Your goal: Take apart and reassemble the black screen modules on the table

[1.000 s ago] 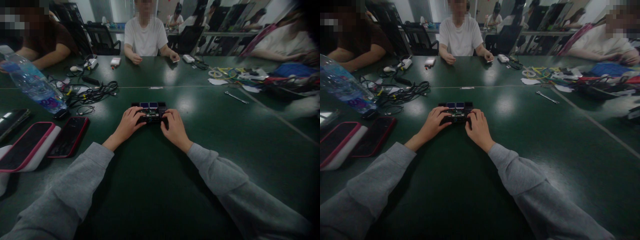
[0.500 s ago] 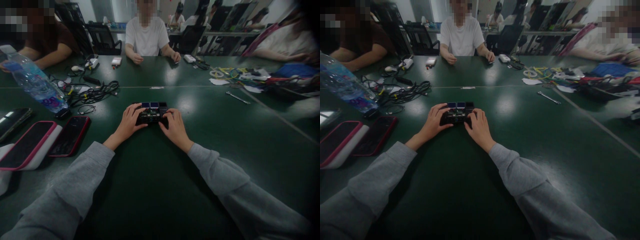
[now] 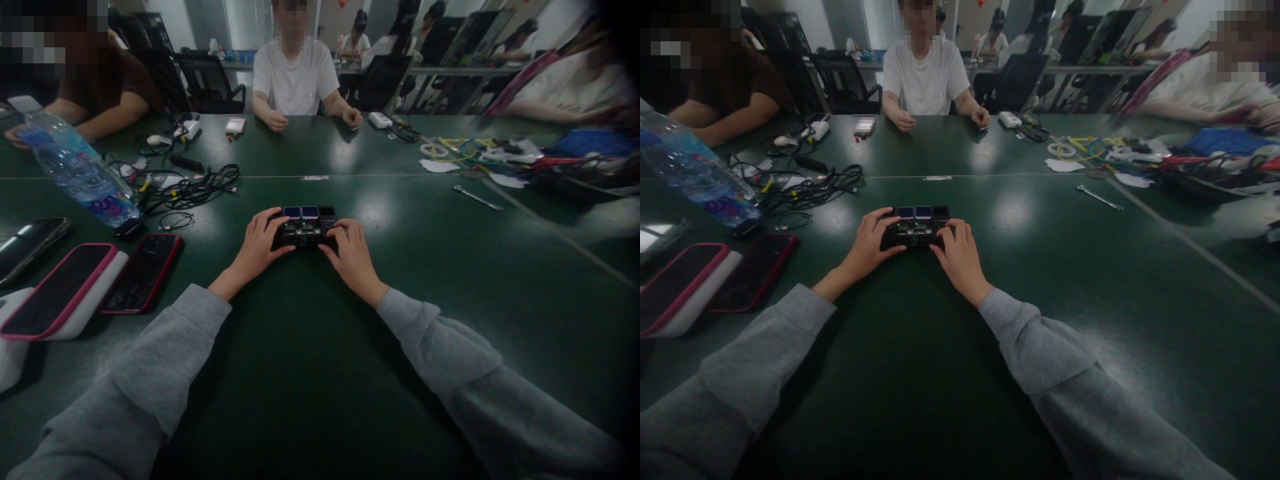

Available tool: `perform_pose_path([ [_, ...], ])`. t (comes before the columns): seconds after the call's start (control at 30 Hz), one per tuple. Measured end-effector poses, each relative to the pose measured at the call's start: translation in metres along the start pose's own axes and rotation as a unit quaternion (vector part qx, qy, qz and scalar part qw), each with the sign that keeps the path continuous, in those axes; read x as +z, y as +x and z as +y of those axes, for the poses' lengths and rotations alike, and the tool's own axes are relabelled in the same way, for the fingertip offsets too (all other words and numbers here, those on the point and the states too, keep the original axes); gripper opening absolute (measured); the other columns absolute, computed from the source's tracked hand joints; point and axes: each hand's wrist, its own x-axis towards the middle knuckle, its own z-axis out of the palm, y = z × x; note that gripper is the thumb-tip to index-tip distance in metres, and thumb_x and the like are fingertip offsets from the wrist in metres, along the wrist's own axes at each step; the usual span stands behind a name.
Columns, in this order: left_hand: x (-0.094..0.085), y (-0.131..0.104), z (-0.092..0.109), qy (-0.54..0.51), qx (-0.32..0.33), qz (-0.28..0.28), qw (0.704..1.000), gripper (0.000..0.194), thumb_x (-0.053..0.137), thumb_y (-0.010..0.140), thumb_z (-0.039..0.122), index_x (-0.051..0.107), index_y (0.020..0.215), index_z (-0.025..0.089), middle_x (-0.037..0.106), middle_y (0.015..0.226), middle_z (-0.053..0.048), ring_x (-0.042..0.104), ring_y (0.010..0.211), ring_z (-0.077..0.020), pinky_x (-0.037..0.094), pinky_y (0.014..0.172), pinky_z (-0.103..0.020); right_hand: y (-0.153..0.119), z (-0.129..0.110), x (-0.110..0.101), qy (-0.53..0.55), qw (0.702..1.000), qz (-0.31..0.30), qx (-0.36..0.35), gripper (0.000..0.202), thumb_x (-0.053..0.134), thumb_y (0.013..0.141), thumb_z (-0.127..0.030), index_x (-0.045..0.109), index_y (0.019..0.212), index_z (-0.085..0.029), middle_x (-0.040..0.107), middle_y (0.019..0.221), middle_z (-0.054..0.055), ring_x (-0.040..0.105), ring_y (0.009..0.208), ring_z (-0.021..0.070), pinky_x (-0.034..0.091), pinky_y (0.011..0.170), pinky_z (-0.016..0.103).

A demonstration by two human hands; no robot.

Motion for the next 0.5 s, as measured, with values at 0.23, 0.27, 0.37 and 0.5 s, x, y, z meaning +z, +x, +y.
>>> perform_pose_path([
  [0.23,0.002,0.001,-0.002,0.006,-0.011,-0.006,1.000,0.061,0.069,0.085,0.041,0.041,0.138,0.026,0.039,0.147,-0.013,0.037,0.136,-0.0334,0.037,0.109,-0.056,0.000,0.001,0.002,-0.006,1.000,0.005,-0.006,0.017,0.058,0.091,-0.022,0.053,0.107,-0.018,0.043,0.122,0.015,0.047,0.114,0.0313,0.050,0.095,0.051],
  [0.27,0.003,0.001,-0.003,0.006,-0.012,-0.006,1.000,0.061,0.068,0.085,0.042,0.041,0.138,0.026,0.039,0.147,-0.012,0.037,0.136,-0.0333,0.037,0.109,-0.056,0.001,0.001,0.002,-0.006,1.000,0.007,-0.007,0.016,0.058,0.091,-0.022,0.053,0.106,-0.018,0.044,0.122,0.015,0.047,0.113,0.0311,0.050,0.096,0.051],
  [0.37,0.004,0.001,-0.004,0.000,-0.010,-0.003,1.000,0.063,0.069,0.084,0.044,0.041,0.138,0.027,0.039,0.147,-0.012,0.037,0.136,-0.0328,0.036,0.110,-0.056,0.001,0.000,0.001,-0.004,1.000,0.008,-0.007,0.017,0.058,0.091,-0.022,0.052,0.107,-0.018,0.043,0.122,0.014,0.047,0.113,0.0313,0.050,0.095,0.051],
  [0.5,0.005,0.000,-0.010,-0.049,-0.016,0.016,0.999,0.080,0.073,0.077,0.054,0.036,0.142,0.028,0.036,0.147,-0.014,0.036,0.138,-0.0336,0.034,0.112,-0.057,0.001,0.001,0.002,0.009,1.000,0.009,-0.004,0.018,0.057,0.091,-0.022,0.052,0.107,-0.019,0.043,0.122,0.014,0.047,0.114,0.0318,0.050,0.095,0.052],
])
